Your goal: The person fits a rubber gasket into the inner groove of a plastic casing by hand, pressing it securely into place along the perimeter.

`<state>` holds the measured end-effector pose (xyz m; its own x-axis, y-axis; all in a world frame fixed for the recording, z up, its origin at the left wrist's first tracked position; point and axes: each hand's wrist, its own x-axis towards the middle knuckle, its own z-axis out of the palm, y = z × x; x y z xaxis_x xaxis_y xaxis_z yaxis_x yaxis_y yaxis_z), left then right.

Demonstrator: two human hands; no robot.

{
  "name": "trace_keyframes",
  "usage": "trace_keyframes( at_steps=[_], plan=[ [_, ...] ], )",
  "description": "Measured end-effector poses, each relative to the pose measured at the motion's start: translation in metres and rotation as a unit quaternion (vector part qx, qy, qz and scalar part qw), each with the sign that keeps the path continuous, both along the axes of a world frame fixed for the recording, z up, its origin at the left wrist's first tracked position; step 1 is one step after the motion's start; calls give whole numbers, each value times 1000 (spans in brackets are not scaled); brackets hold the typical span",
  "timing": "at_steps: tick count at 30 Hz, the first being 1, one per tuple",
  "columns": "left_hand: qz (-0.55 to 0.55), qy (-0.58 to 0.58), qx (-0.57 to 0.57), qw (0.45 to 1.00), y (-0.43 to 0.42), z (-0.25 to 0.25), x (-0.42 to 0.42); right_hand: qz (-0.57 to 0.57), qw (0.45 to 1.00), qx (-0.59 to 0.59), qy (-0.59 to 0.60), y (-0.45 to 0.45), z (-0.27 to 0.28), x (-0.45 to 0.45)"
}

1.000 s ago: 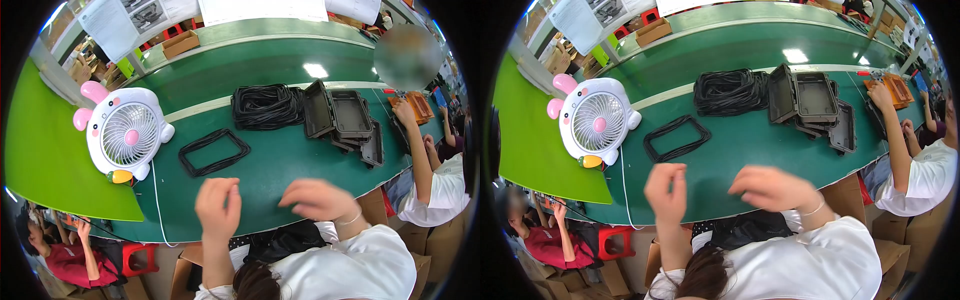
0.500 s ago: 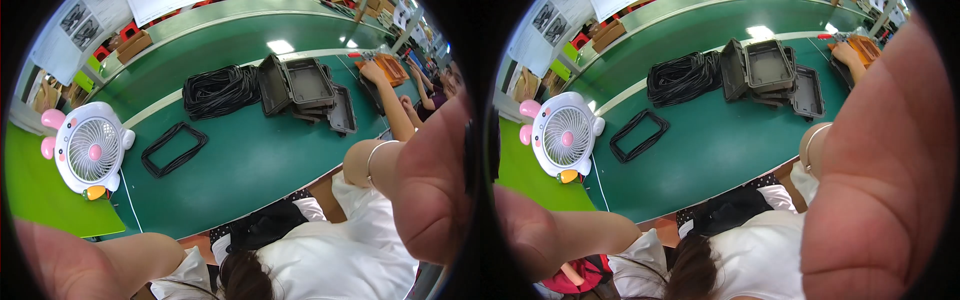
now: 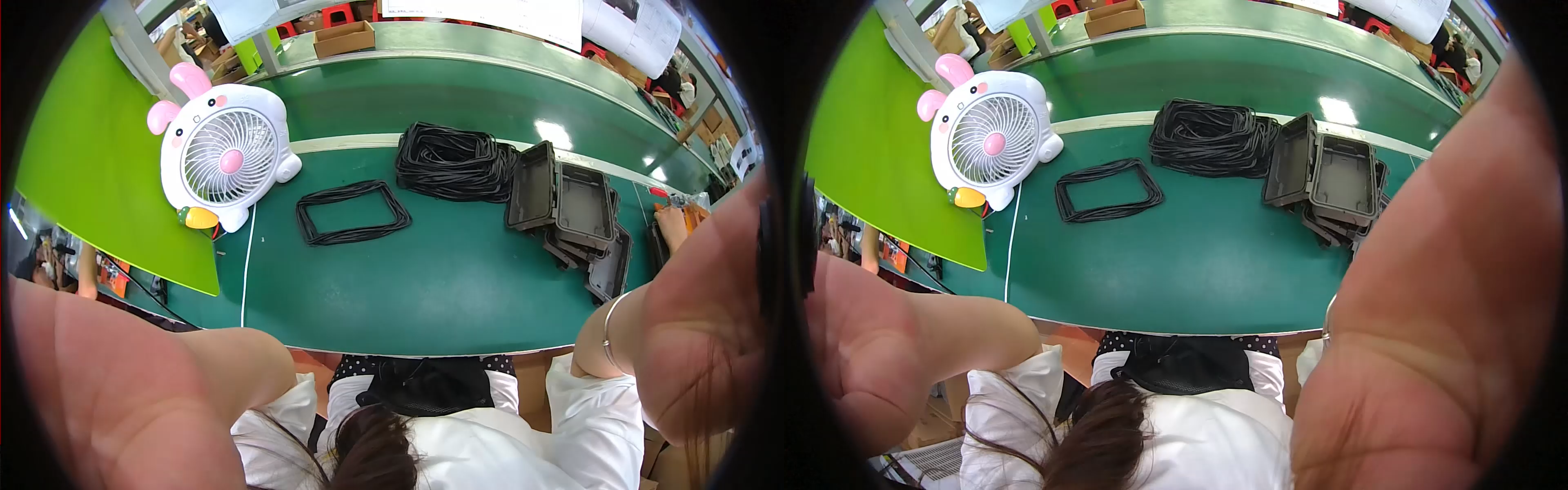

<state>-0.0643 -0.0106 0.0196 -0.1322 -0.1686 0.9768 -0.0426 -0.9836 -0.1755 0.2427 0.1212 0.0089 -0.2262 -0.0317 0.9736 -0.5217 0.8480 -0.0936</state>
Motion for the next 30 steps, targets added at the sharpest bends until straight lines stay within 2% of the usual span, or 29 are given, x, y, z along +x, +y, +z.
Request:
trace_keyframes(
  at_steps=[6, 19, 30],
  plan=[
    [8, 10, 1, 1000, -4, 5, 10, 21, 1000, -13, 14, -11, 2, 8],
    [-11, 13, 11, 1000, -19, 0, 14, 181, 979, -23, 86, -59, -4, 2],
    [-10, 48, 35, 998, -65, 0, 13, 207, 972, -10, 107, -70, 4, 9]
  ],
)
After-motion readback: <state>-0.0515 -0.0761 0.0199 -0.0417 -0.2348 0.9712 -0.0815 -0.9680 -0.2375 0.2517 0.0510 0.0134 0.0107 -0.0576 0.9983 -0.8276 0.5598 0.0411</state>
